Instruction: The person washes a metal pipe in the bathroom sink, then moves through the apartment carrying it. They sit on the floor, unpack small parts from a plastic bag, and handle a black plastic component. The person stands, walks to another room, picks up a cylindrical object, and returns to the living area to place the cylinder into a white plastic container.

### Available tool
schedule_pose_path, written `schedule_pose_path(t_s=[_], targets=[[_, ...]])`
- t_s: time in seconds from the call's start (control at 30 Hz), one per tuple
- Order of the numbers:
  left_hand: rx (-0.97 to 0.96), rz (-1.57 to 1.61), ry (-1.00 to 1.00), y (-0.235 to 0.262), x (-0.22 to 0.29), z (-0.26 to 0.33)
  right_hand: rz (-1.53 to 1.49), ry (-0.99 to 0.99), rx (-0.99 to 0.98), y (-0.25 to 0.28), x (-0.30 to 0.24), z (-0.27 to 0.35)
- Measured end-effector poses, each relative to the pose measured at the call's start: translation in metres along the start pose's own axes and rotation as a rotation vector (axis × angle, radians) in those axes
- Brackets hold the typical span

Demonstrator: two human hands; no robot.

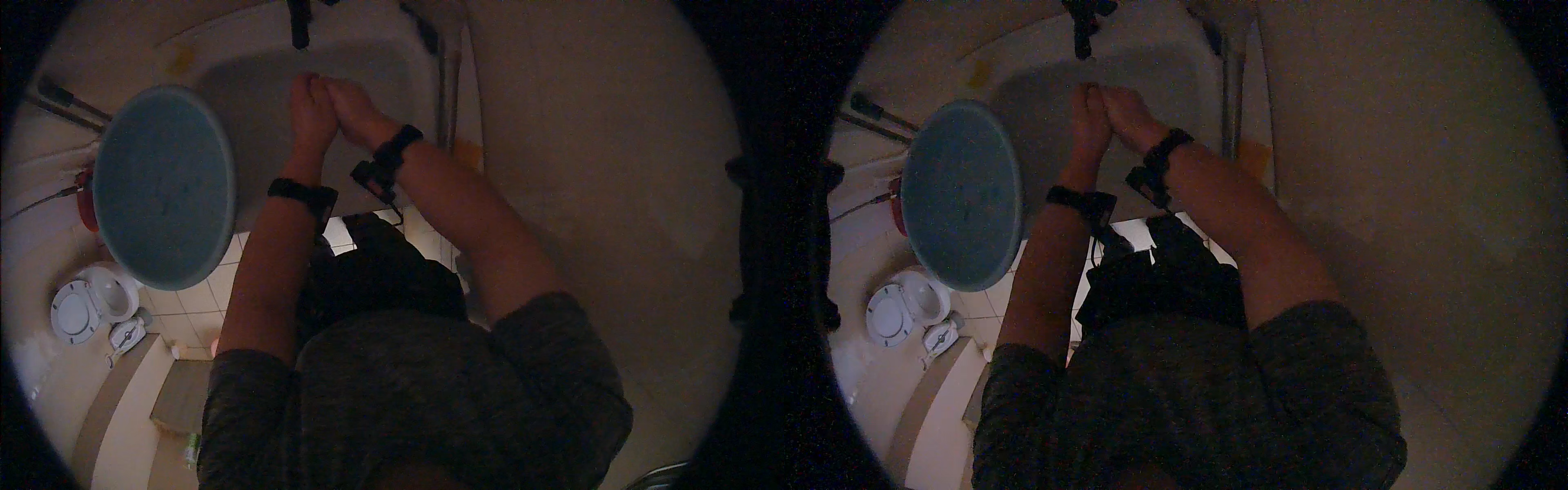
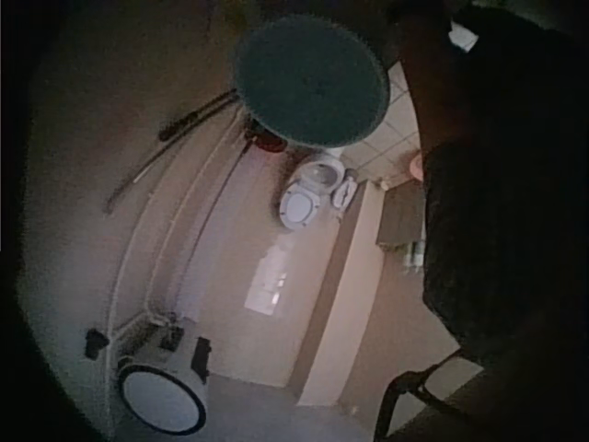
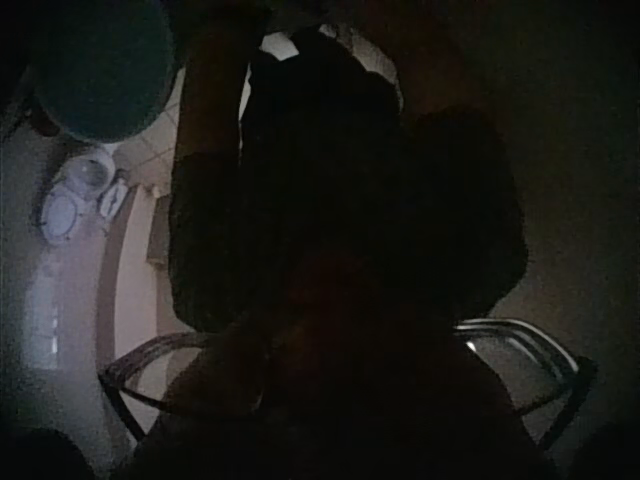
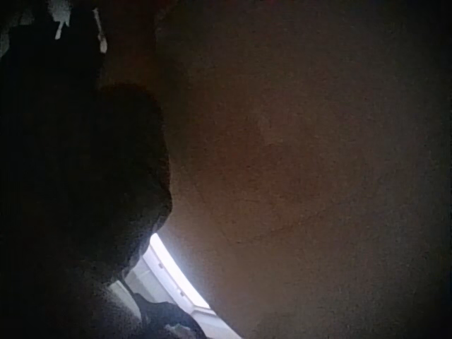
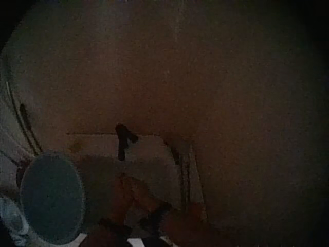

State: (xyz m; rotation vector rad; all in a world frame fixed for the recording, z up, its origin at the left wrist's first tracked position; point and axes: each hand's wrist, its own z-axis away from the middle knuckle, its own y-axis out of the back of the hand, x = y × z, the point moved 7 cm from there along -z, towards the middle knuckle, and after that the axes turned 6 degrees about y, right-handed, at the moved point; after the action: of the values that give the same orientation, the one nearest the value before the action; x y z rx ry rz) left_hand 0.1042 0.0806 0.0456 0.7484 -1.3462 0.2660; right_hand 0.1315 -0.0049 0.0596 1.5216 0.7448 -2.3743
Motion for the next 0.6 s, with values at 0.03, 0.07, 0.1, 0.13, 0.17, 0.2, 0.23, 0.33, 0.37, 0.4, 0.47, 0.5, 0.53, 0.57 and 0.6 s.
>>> schedule_pose_path(t_s=[0.03, 0.07, 0.1, 0.13, 0.17, 0.2, 0.23, 0.33, 0.37, 0.4, 0.47, 0.5, 0.53, 0.57, 0.6], targets=[[-0.025, 0.03, 0.018, -0.001, 0.003, 0.005, 0.215, 0.055, -0.038, 0.006, -0.003, -0.001], [-0.051, 0.065, 0.067, -0.002, 0.003, 0.008, 0.43, 0.083, -0.058, 0.011, -0.001, -0.004], [-0.077, 0.24, 0.16, -0.003, 0.002, 0.011, 0.417, 0.158, -0.056, 0.011, -0.002, -0.007], [-0.106, 0.425, 0.284, -0.007, 0.001, 0.017, 0.408, 0.206, -0.032, 0.013, -0.002, -0.01], [-0.146, 0.625, 0.392, -0.011, 0.001, 0.022, 0.394, 0.241, 0.013, 0.013, -0.001, -0.012], [-0.145, 0.736, 0.512, -0.012, 0.0, 0.024, 0.417, 0.298, 0.04, 0.011, -0.003, -0.014], [-0.162, 0.86, 0.622, -0.014, 0.001, 0.03, 0.435, 0.338, 0.095, 0.009, -0.002, -0.012], [-0.367, 1.194, 0.73, -0.021, 0.021, 0.041, 0.975, 0.538, 0.264, 0.0, -0.021, 0.0], [-0.462, 1.299, 0.718, -0.025, 0.031, 0.045, 1.244, 0.593, 0.352, -0.002, -0.03, 0.007], [-0.416, 1.244, 0.693, -0.023, 0.032, 0.045, 1.128, 0.618, 0.395, 0.001, -0.036, 0.01], [-0.326, 1.119, 0.652, -0.02, 0.031, 0.048, 0.926, 0.621, 0.511, 0.01, -0.046, 0.019], [-0.269, 0.935, 0.599, -0.016, 0.029, 0.047, 0.965, 0.51, 0.427, 0.011, -0.044, 0.015], [-0.213, 0.732, 0.563, -0.009, 0.022, 0.051, 1.016, 0.4, 0.317, 0.01, -0.038, 0.013], [-0.149, 0.558, 0.472, -0.001, 0.02, 0.049, 1.062, 0.34, 0.226, 0.01, -0.038, 0.013], [-0.179, 0.381, 0.437, -0.001, 0.014, 0.045, 1.065, 0.368, 0.229, 0.012, -0.043, 0.016]])
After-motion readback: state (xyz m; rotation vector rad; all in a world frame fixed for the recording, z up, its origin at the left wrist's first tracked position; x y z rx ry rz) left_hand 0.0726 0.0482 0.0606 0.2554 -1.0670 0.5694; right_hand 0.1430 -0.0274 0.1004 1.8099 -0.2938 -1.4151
